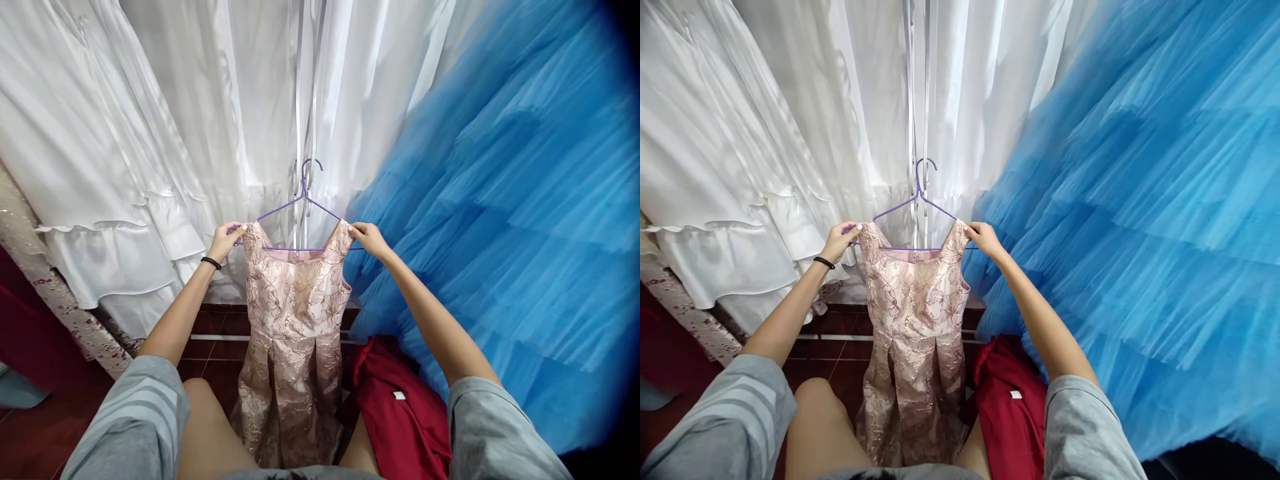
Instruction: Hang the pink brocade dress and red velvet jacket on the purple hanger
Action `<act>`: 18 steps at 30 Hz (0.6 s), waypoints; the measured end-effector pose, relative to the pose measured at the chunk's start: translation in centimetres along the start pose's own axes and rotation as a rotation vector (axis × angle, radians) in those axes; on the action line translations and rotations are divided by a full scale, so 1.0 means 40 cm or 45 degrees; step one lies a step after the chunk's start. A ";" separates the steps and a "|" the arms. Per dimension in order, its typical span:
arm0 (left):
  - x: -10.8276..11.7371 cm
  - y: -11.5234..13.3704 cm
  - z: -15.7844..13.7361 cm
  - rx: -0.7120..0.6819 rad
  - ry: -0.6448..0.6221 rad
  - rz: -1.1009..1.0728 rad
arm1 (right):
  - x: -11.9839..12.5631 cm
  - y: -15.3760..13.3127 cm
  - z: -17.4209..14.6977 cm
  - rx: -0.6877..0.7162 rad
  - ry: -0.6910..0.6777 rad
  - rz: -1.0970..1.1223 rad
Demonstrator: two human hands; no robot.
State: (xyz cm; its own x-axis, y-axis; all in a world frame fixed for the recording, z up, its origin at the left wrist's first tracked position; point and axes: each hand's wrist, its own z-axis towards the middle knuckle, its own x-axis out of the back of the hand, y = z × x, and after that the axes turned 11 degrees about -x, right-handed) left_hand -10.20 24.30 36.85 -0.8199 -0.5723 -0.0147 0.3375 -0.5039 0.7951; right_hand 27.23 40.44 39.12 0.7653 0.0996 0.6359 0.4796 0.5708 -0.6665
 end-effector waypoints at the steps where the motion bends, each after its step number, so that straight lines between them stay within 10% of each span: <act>1: 0.005 -0.003 0.002 0.000 -0.031 0.043 | 0.002 -0.003 0.002 -0.005 -0.005 -0.052; 8: 0.005 -0.005 0.053 -0.320 -0.319 0.530 | 0.008 -0.047 0.033 0.004 -0.047 -0.475; 11: -0.010 -0.020 0.027 -0.463 -0.184 0.656 | -0.010 -0.058 -0.011 -0.009 0.095 -0.565; 15: -0.015 -0.094 -0.113 -0.542 0.086 0.656 | -0.006 -0.007 -0.198 0.064 0.351 -0.505; 18: -0.016 -0.220 -0.284 -0.176 0.034 0.439 | -0.037 0.115 -0.428 -0.189 0.288 -0.162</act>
State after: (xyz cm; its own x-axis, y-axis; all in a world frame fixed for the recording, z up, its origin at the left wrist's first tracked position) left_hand -7.40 21.75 22.97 -0.6353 -0.7395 0.2227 0.6526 -0.3599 0.6668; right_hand 35.65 28.98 28.44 0.7635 -0.1586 0.6261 0.6223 0.4400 -0.6474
